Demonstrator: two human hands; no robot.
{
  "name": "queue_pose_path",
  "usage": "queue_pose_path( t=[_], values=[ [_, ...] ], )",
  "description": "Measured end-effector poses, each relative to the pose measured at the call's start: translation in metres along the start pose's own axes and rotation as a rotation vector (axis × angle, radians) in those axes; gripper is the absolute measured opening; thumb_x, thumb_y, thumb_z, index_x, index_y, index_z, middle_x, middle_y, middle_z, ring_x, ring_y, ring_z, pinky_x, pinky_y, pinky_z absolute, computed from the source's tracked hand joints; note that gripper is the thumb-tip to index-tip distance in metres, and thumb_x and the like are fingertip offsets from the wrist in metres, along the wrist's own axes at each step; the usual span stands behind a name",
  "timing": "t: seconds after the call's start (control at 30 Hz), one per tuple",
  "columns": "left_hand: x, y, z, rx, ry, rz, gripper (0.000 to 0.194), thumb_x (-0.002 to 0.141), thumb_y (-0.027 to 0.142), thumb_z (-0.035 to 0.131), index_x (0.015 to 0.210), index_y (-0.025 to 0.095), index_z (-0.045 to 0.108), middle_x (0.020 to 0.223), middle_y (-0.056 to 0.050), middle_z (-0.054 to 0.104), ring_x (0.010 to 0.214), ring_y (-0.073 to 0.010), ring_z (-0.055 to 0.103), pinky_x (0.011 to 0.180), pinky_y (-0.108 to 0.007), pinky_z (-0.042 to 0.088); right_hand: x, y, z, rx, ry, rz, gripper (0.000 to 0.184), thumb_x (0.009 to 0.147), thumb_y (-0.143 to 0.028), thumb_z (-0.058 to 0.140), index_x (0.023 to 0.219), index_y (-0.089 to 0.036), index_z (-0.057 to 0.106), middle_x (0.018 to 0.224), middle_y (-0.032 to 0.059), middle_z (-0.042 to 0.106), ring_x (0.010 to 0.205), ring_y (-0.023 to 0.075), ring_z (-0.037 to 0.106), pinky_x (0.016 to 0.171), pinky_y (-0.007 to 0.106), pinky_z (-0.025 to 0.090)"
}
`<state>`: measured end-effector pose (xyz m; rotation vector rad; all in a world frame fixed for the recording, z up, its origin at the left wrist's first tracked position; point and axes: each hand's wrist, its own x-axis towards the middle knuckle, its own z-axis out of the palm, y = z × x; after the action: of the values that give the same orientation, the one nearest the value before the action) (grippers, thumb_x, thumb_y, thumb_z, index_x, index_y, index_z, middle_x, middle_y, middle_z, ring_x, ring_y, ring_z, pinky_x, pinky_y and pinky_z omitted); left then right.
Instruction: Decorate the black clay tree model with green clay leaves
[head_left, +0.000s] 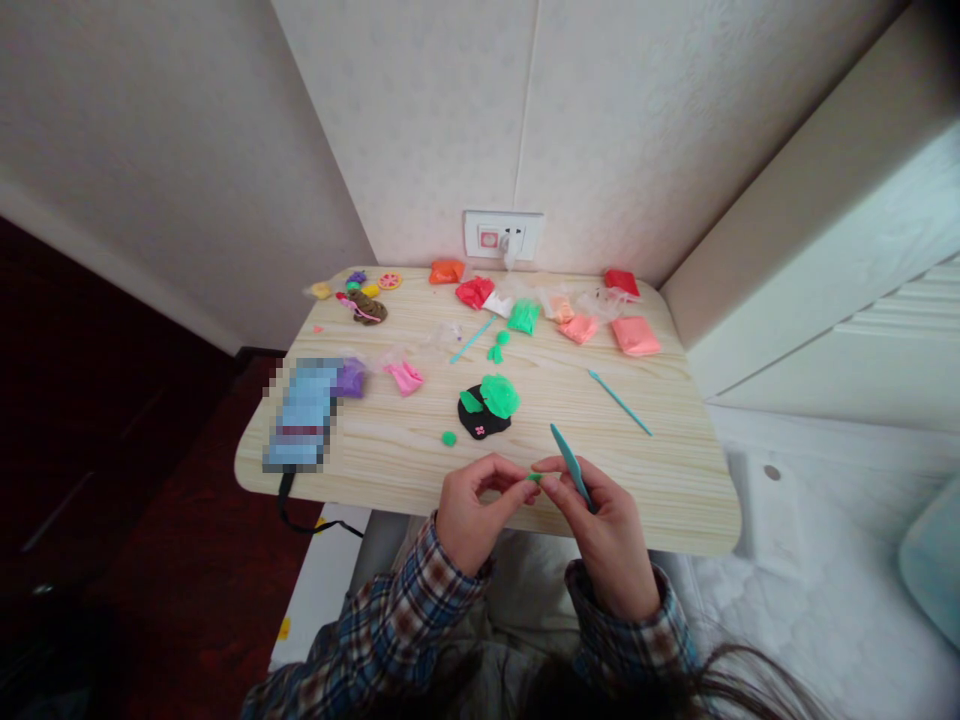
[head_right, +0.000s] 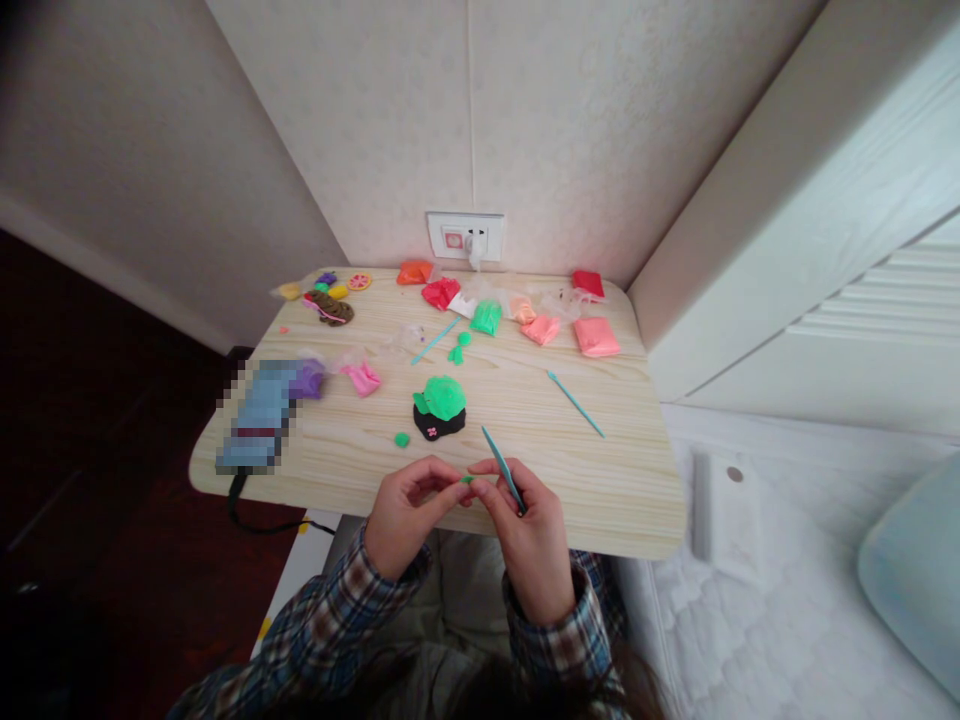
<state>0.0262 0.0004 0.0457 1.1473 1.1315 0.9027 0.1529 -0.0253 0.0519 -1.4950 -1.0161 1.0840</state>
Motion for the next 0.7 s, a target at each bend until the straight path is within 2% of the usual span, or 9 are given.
queue_pose_path(
  t=[0.07,0.2,0.3,0.47,0.6,0.7],
  values=[
    [-0.0004,0.0019,0.0001,-0.022,0.011,-0.015,0.012,0.071,0.023,0.068,0.067,0.013,0.063,0.063,-0.002,0.068,0.062,-0.0139,0.063,0.064,-0.024,0.051,-0.001,0.0006,-0.0024,-0.034,-0.011,0.014,0.022,0.071,-0.04,0.064,0.077,-0.019,0.066,0.055,-0.0031,0.053,0.052,0.0112,0.044,0.049,0.023,0.036],
    [-0.0008,0.0005,0.0007,-0.086,0.008,-0.046,0.014,0.069,0.025,0.07,0.067,0.013,0.064,0.061,-0.002,0.067,0.061,-0.0146,0.064,0.066,-0.025,0.052,-0.0014,0.0011,-0.0063,-0.037,-0.023,0.009,0.023,0.071,-0.041,0.064,0.069,-0.018,0.063,0.054,-0.0029,0.053,0.05,0.0099,0.04,0.047,0.023,0.032],
    [-0.0012,-0.0014,0.0011,-0.107,0.018,-0.053,0.019,0.065,0.028,0.073,0.073,0.012,0.066,0.068,-0.004,0.07,0.065,-0.0155,0.065,0.069,-0.026,0.052,-0.0003,0.0001,-0.0081,-0.049,-0.018,-0.001,0.025,0.072,-0.042,0.064,0.067,-0.018,0.062,0.052,-0.004,0.049,0.048,0.009,0.036,0.046,0.023,0.031],
    [-0.0015,0.0034,0.0009,-0.13,-0.008,-0.086,0.032,0.062,0.029,0.076,0.087,0.013,0.067,0.081,-0.007,0.072,0.075,-0.0182,0.067,0.075,-0.029,0.052,0.0019,-0.0021,-0.0086,-0.063,-0.045,0.006,0.025,0.072,-0.043,0.064,0.067,-0.018,0.061,0.058,-0.0019,0.055,0.052,0.0103,0.042,0.049,0.023,0.034],
    [0.0017,0.0067,0.0007,-0.179,-0.033,-0.105,0.026,0.061,0.033,0.077,0.074,0.013,0.066,0.075,-0.006,0.072,0.074,-0.0198,0.068,0.073,-0.031,0.054,0.0013,-0.0024,-0.0064,-0.013,-0.064,0.008,0.026,0.072,-0.043,0.065,0.065,-0.018,0.061,0.06,-0.0006,0.06,0.055,0.0117,0.049,0.054,0.024,0.04],
    [0.0029,0.0049,-0.0007,-0.18,-0.031,-0.081,0.026,0.062,0.037,0.076,0.065,0.014,0.064,0.068,-0.005,0.071,0.072,-0.0204,0.068,0.073,-0.032,0.054,0.0005,0.0006,-0.0061,0.01,-0.017,-0.005,0.027,0.07,-0.043,0.066,0.063,-0.018,0.058,0.057,-0.0013,0.057,0.053,0.0114,0.048,0.052,0.024,0.04]
  ],
)
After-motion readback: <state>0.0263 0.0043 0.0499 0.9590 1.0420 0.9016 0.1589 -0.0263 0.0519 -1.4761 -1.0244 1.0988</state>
